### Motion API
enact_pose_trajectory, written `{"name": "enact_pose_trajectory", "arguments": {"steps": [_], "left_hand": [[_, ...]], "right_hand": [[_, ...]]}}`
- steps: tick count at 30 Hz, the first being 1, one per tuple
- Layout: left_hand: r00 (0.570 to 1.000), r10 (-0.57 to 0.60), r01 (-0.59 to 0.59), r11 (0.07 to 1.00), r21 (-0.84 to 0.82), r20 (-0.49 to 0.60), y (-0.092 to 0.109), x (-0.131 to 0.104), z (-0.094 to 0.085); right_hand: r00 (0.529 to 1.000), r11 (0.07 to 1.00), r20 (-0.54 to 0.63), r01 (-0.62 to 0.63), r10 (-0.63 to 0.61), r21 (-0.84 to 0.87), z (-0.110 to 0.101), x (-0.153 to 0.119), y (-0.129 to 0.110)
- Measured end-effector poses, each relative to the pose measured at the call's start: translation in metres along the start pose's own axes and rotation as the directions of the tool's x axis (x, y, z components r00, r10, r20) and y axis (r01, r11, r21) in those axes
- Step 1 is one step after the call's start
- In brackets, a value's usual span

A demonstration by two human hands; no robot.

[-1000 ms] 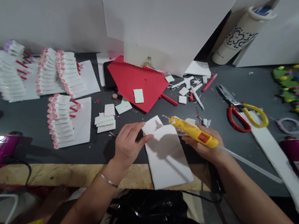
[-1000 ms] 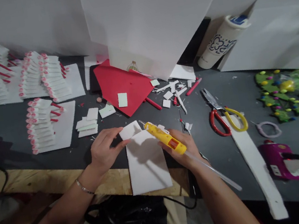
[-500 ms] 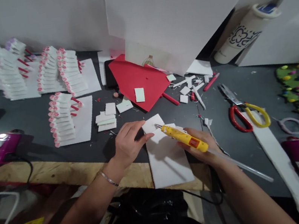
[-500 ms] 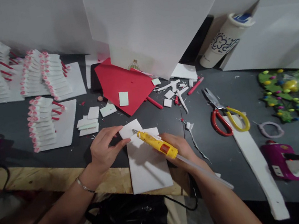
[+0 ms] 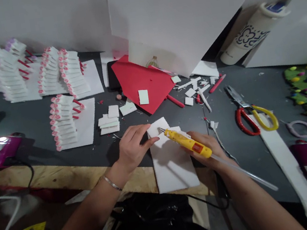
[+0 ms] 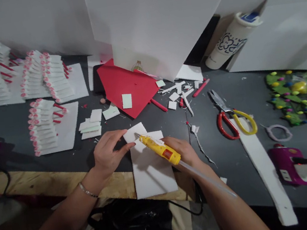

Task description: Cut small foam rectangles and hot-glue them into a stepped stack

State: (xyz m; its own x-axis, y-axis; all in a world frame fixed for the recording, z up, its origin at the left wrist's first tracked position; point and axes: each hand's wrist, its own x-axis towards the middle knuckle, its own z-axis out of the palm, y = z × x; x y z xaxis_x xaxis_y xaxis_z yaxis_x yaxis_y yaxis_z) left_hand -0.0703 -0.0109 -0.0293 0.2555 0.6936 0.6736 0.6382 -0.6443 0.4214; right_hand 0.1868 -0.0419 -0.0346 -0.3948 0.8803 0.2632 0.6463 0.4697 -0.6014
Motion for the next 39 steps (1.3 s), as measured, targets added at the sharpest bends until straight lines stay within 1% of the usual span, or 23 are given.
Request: {"name": "enact_pose_trajectory", "arguments": {"steps": [2,5,8,11,15,20,24,26,29,31,33,37,39], "left_hand": [[1.000,0.005,-0.005,1.000,0.006,0.002,0.000,0.000,-0.001],[1.000,-0.001,0.001,1.000,0.018,0.003,-0.001,0.000,-0.002],[1.000,0.003,-0.003,1.000,0.025,0.002,-0.001,-0.001,-0.001],[1.000,0.018,-0.018,1.000,0.026,0.002,-0.001,-0.001,0.000],[1.000,0.018,-0.018,1.000,0.020,-0.002,-0.001,0.000,0.000],[1.000,0.016,-0.016,1.000,0.013,-0.008,0.000,0.001,0.000],[1.000,0.017,-0.017,1.000,0.019,-0.006,0.000,0.001,0.000],[1.000,0.019,-0.019,1.000,0.019,-0.007,0.000,0.001,-0.001],[1.000,0.021,-0.020,1.000,0.024,-0.011,-0.001,0.001,-0.001],[1.000,0.021,-0.020,0.999,0.030,-0.013,-0.001,0.001,0.000],[1.000,0.019,-0.018,0.999,0.033,-0.014,-0.001,0.001,0.000],[1.000,0.009,-0.009,1.000,0.018,-0.001,-0.001,0.000,0.000],[1.000,0.008,-0.008,1.000,0.010,0.000,-0.001,0.000,0.000]], "right_hand": [[0.999,1.000,-0.041,-0.026,0.026,-0.001,-0.002,0.001,-0.002],[0.993,0.999,-0.110,-0.031,0.031,0.007,-0.005,0.002,-0.005],[0.989,0.998,-0.133,-0.066,0.064,-0.011,-0.005,0.002,-0.006],[0.993,0.999,-0.111,-0.041,0.038,-0.021,-0.004,0.003,-0.007],[0.997,0.999,-0.060,0.047,-0.046,0.013,-0.003,0.004,-0.008],[0.985,0.983,-0.058,0.166,-0.162,0.072,-0.001,0.005,-0.004],[0.982,0.979,-0.001,0.189,-0.189,0.082,-0.001,0.003,-0.001],[0.988,0.986,-0.005,0.155,-0.155,0.067,-0.004,0.002,-0.002],[0.998,1.000,-0.055,0.019,-0.018,0.023,-0.007,0.002,-0.003],[0.997,0.999,-0.072,-0.033,0.033,0.006,-0.008,0.001,-0.003],[0.999,1.000,-0.053,0.004,-0.003,0.020,-0.006,0.001,-0.002],[0.986,0.983,0.032,0.160,-0.164,0.092,0.000,0.000,0.002],[0.983,0.981,0.042,0.175,-0.179,0.084,-0.001,0.001,0.002]]}}
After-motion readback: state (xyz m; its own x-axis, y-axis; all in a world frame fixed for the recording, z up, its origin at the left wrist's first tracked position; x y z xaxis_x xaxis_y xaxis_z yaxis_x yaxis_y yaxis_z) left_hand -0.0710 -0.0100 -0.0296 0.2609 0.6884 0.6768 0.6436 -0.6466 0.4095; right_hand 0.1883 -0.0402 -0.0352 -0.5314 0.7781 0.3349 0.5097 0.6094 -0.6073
